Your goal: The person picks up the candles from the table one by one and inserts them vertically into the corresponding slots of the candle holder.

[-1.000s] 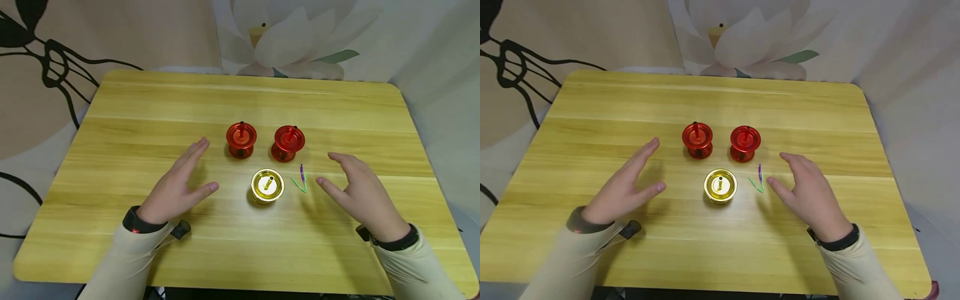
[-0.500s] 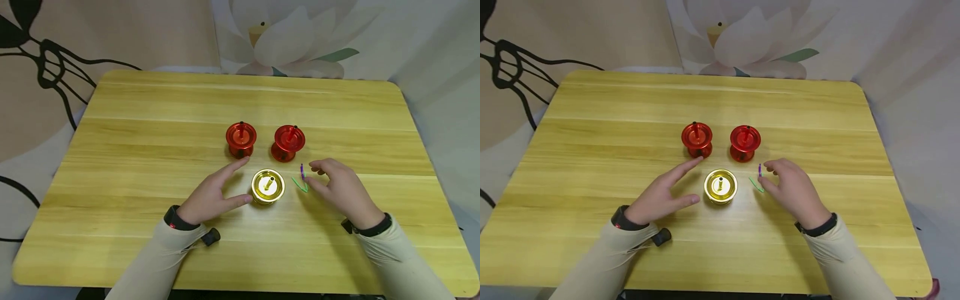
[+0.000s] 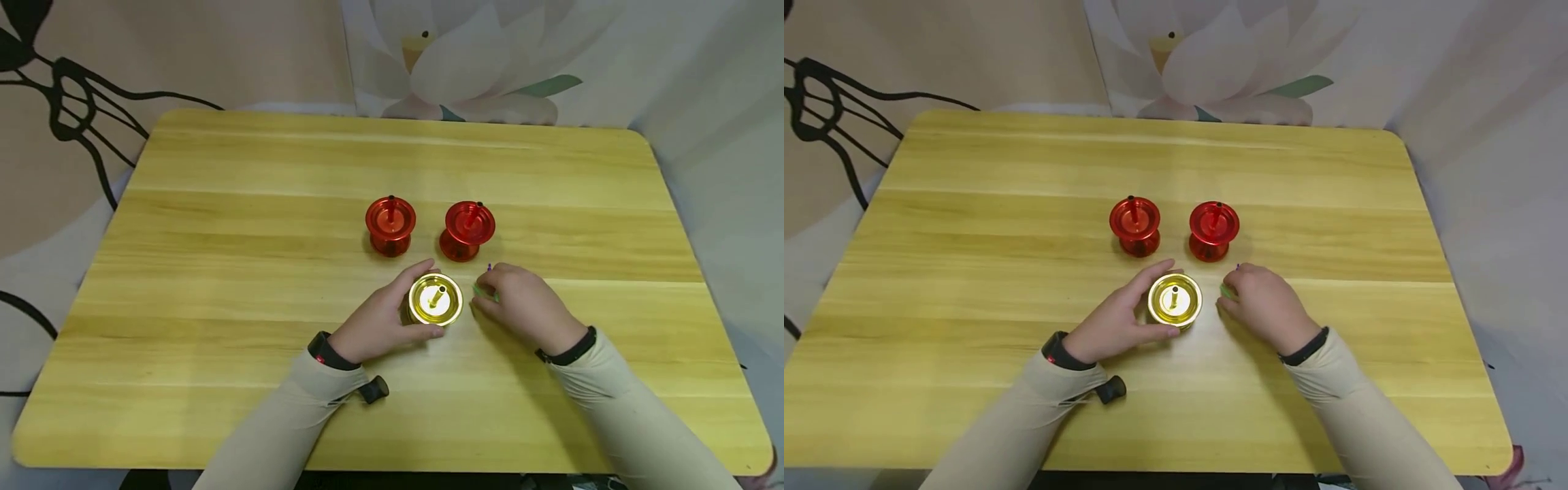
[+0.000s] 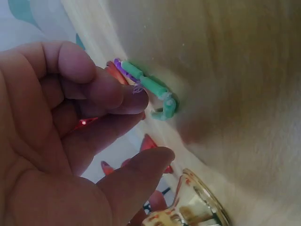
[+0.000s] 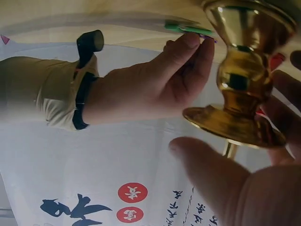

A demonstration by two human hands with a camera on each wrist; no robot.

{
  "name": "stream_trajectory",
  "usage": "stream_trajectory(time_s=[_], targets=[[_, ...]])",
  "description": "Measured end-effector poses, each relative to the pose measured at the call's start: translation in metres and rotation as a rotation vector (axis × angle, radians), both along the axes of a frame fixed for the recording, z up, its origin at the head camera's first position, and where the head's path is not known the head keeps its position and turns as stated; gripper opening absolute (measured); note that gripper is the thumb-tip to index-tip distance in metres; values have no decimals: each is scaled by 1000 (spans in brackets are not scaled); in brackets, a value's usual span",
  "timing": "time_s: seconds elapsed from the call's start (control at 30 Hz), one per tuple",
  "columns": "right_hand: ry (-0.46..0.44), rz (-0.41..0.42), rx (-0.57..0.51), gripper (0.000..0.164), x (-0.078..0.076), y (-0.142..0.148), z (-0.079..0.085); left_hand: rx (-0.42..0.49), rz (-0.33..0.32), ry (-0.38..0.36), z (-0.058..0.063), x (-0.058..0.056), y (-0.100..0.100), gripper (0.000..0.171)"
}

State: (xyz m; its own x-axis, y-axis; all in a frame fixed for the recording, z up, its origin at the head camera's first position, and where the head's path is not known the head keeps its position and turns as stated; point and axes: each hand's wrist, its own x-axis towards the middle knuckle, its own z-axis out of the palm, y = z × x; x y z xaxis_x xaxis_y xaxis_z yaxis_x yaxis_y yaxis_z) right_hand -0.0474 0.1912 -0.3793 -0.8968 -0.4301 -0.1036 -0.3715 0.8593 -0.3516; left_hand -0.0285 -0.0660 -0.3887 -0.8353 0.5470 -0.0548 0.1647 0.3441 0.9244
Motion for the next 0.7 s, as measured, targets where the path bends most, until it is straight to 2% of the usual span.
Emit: stream_trajectory(time_s=[0.23, 0.57, 0.7], targets=[[11, -6, 16, 12, -2, -1, -5, -38, 11, -8, -2, 2, 3, 88], [58, 13, 12, 2, -2, -4, -7, -24, 12, 2, -5, 3, 1, 88], [43, -24, -27, 3, -1, -3, -6, -21, 5, 6, -6, 2, 1, 88]])
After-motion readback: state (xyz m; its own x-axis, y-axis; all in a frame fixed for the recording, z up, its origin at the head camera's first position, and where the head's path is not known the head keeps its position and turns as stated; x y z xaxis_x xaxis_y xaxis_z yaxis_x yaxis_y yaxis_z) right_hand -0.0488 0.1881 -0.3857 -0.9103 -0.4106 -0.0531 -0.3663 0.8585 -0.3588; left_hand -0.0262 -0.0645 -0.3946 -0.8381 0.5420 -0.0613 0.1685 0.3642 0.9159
